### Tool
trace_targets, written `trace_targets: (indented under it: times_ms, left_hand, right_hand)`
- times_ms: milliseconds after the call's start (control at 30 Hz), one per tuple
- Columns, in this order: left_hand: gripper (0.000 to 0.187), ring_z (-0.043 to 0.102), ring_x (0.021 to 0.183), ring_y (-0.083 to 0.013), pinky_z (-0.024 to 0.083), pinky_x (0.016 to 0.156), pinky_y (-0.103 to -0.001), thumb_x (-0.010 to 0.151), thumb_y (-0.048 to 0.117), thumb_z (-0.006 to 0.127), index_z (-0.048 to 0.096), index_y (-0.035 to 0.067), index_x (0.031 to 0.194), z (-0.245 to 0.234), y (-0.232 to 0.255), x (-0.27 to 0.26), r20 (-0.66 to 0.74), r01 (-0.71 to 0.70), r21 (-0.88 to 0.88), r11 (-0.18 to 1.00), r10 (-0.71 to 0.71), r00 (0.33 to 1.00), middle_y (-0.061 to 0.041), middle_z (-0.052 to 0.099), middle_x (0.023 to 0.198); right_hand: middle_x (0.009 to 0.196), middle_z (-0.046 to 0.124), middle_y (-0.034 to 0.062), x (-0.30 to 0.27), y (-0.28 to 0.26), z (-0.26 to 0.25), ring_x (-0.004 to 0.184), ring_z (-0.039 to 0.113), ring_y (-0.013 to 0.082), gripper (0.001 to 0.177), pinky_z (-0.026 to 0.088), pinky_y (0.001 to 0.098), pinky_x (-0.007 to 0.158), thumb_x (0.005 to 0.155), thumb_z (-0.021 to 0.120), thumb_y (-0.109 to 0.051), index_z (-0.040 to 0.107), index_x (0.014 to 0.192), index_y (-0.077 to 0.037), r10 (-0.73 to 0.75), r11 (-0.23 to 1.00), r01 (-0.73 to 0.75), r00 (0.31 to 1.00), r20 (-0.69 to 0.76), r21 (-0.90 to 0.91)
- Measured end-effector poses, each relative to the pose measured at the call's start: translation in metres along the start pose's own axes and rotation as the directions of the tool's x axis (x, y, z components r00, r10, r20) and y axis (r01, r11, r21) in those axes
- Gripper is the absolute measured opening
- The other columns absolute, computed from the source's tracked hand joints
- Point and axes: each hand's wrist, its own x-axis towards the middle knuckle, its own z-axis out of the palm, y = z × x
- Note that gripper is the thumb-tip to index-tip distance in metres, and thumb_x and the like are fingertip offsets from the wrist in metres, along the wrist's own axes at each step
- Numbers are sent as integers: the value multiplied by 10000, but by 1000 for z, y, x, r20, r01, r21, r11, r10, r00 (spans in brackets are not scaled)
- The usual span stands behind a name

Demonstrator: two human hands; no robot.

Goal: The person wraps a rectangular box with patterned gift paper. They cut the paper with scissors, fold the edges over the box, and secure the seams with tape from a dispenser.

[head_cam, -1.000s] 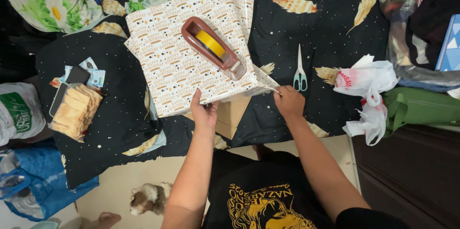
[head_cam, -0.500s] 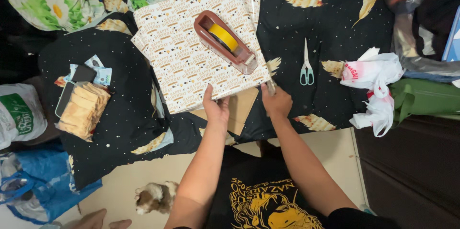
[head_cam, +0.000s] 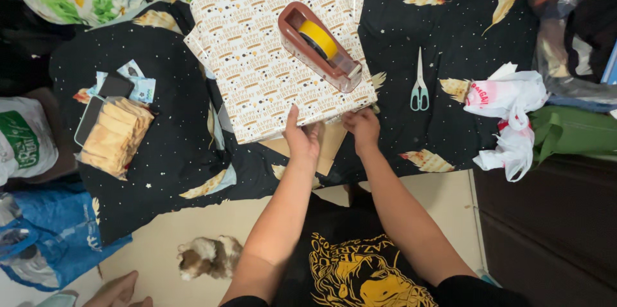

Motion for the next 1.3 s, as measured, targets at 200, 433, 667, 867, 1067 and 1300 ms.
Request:
trace_targets:
  times_ms: [200, 433, 667, 867, 1067, 1300]
  left_hand:
    - [691, 440, 1390, -287, 327, 1070, -673, 898, 496, 640, 352, 236, 1470, -31, -14, -9, -78, -59, 110, 992, 68, 995, -64, 442, 1528]
    - [626, 465, 1383, -325, 327, 1157, -541, 966, 448, 522, 432, 66, 1454, -104, -42, 27, -27, -103, -98, 990, 101, 995, -146, 478, 1434]
    - [491, 588, 1245, -283, 436, 1125, -445, 888, -4, 489, 446, 31, 1376, -121, -62, 60, -114, -154, -32, 987, 150, 982, -67, 582, 1351]
    - [422, 572, 1213, -292, 436, 1082, -439, 961, 16, 563, 457, -31, 1367, -101, -65, 58, -250, -227, -21, 974, 215, 944, -233, 536, 1395]
    - [647, 447, 1416, -233, 429, 1116, -389, 897, -92, 463, 294, 19, 1512, -94, -80, 50, -157, -270, -64, 961, 257, 954, -151, 343, 1607]
    - [782, 481, 1435, -339, 407, 1161, -399, 813, -127, 530, 297, -96, 1558, -76, -88, 31, 93, -603, 248, 758, 601, 794, -260, 459, 1569]
  right_hand:
    - [1165, 596, 179, 20, 13, -19, 1088, 639, 414, 235, 482, 573, 947, 835, 553, -146, 531, 1058, -77, 291, 846, -314, 949, 119, 430]
    - [1269, 590, 284, 37, 13, -13, 1179, 600, 499, 540, 441, 626, 1089, 838, 483, -239, 545, 1266, 84, 409, 717, -491, 871, 273, 494]
    - [1442, 465, 269, 12, -8, 8, 1398, 370, 501, 639, 223, 668, 1177, 882, 410, -344, 458, 1371, 64, 503, 674, -537, 837, 218, 507]
    - [1550, 356, 367, 8, -9, 17, 1486, 269, 556, 739, 198, 634, 1205, 928, 390, -358, 358, 1466, 147, 447, 579, -522, 845, 292, 626]
    - [1507, 383, 328, 1, -9, 23, 1462, 332, 511, 705, 238, 618, 1226, 945, 399, -378, 377, 1468, 93, 453, 597, -499, 856, 249, 628]
    - [1402, 506, 289, 21, 15, -6, 1379, 469, 473, 576, 363, 620, 1140, 860, 434, -290, 521, 1280, 95, 478, 662, -582, 814, 331, 473]
